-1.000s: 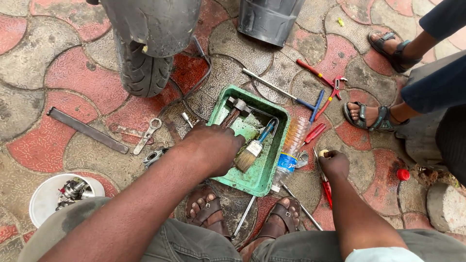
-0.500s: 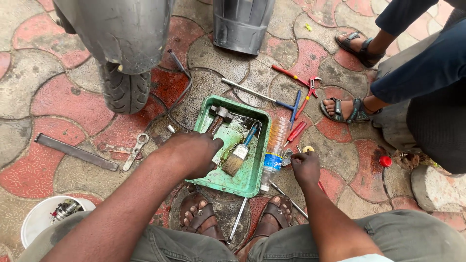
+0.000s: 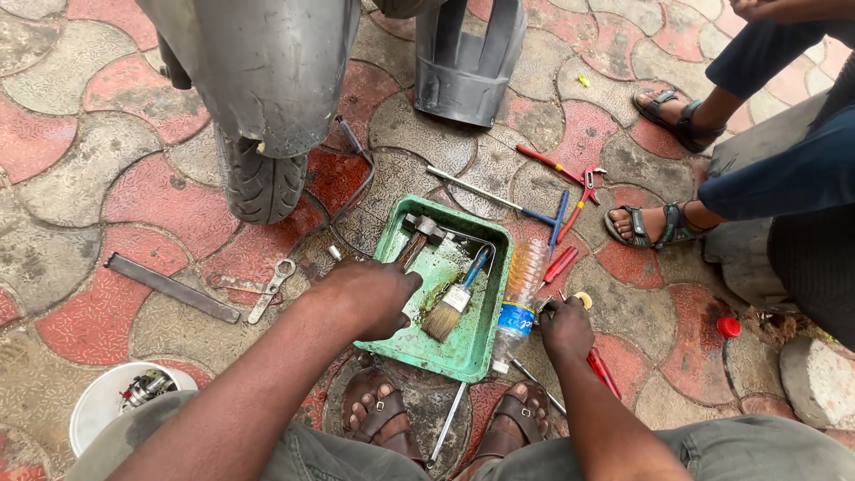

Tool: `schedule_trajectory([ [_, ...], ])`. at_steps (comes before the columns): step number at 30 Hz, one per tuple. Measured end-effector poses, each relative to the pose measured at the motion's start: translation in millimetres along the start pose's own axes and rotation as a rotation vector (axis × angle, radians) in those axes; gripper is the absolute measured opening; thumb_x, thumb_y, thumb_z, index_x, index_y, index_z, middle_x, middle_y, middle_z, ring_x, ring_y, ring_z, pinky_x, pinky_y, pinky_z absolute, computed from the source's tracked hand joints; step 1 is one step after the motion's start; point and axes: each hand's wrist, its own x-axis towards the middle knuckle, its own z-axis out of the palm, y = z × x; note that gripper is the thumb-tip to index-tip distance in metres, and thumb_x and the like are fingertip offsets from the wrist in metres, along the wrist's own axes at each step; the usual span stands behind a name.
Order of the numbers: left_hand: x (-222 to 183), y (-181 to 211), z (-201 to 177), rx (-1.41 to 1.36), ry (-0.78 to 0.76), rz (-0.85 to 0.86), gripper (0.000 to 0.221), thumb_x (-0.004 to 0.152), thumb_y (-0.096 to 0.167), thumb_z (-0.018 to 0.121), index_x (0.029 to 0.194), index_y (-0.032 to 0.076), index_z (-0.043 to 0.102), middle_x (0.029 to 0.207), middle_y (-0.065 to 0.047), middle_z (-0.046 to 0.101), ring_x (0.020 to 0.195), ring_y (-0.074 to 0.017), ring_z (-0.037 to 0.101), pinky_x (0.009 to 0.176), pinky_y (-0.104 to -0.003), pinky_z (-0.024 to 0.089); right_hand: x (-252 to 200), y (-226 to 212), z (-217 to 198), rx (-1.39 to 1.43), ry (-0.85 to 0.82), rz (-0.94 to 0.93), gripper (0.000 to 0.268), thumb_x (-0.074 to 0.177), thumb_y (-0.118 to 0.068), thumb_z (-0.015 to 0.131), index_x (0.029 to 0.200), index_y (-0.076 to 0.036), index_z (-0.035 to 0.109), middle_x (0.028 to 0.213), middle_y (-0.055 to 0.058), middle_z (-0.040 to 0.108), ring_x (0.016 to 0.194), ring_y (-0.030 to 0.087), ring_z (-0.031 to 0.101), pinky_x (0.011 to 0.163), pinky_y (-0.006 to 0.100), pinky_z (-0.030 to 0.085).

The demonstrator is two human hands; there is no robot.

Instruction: Cleaning and inspecting a motorcycle carburetor using fuel and a brush.

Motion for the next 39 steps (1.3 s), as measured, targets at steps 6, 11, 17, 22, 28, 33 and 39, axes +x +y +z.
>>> schedule_trajectory([
  [6, 4, 0, 2, 0.019, -0.023, 0.007, 0.049, 0.098, 0.036, 0.067, 0.138, 0.011, 0.054, 0.127, -0.014, 0.065, 0.118, -0.0301, 0.065, 0.101, -0.048, 0.055, 5, 0, 0, -0.031, -0.034, 0.085, 0.030, 0.088, -0.036, 0.074, 0.114, -0.023, 0.077, 0.119, 0.009, 0.065, 0.112, 0.030, 0.066, 0.090, 0.047, 0.056],
  [11, 6, -1, 0, 0.024, -0.039, -0.010, 0.049, 0.099, 0.035, 0.067, 0.139, 0.011, 0.053, 0.128, -0.014, 0.065, 0.117, -0.0299, 0.066, 0.101, -0.048, 0.056, 3, -10, -13, 0.058, -0.088, 0.205, 0.026, 0.089, -0.037, 0.075, 0.109, -0.022, 0.080, 0.118, 0.009, 0.071, 0.105, 0.032, 0.071, 0.089, 0.047, 0.058],
  [17, 17, 11, 0, -0.063, -0.001, -0.015, 0.049, 0.098, 0.032, 0.067, 0.140, 0.011, 0.055, 0.130, -0.014, 0.065, 0.118, -0.0301, 0.066, 0.103, -0.047, 0.054, -19, -22, -36, 0.198, 0.047, 0.381, 0.023, 0.082, -0.033, 0.081, 0.099, -0.017, 0.082, 0.109, 0.011, 0.075, 0.098, 0.033, 0.073, 0.084, 0.047, 0.058],
  [22, 92, 26, 55, -0.487, 0.196, -0.025, 0.041, 0.098, 0.027, 0.064, 0.136, 0.012, 0.062, 0.132, -0.015, 0.065, 0.121, -0.0298, 0.065, 0.108, -0.046, 0.048, -14, -44, 0, 1.214, 0.068, 0.510, 0.023, 0.083, -0.020, 0.083, 0.100, -0.008, 0.073, 0.084, 0.004, 0.068, 0.073, 0.022, 0.061, 0.066, 0.038, 0.048],
  [28, 86, 36, 66, -0.898, 0.360, -0.129, 0.038, 0.098, 0.035, 0.067, 0.123, 0.007, 0.069, 0.114, -0.022, 0.072, 0.107, -0.0353, 0.068, 0.096, -0.049, 0.053, -84, -123, -69, 1.646, -0.358, 0.369, 0.015, 0.083, -0.016, 0.079, 0.095, -0.012, 0.072, 0.082, -0.004, 0.065, 0.084, 0.012, 0.059, 0.072, 0.034, 0.050],
  [33, 103, 43, 84, -1.121, 0.544, -0.237, 0.024, 0.086, 0.025, 0.080, 0.098, 0.004, 0.079, 0.088, -0.014, 0.078, 0.074, -0.0199, 0.073, 0.066, -0.037, 0.060, -105, -131, -86, 1.550, -0.421, 0.178, 0.010, 0.087, -0.016, 0.077, 0.095, -0.013, 0.072, 0.094, -0.002, 0.072, 0.093, 0.010, 0.064, 0.079, 0.034, 0.050],
  [39, 70, 54, 63, -1.188, 0.489, -0.171, 0.013, 0.083, 0.013, 0.078, 0.094, 0.004, 0.079, 0.085, -0.009, 0.078, 0.066, -0.0162, 0.074, 0.055, -0.033, 0.066, -125, -130, -116, 1.574, -0.473, 0.205, 0.012, 0.089, -0.016, 0.076, 0.099, -0.011, 0.072, 0.098, 0.000, 0.073, 0.094, 0.012, 0.064, 0.081, 0.035, 0.052],
])
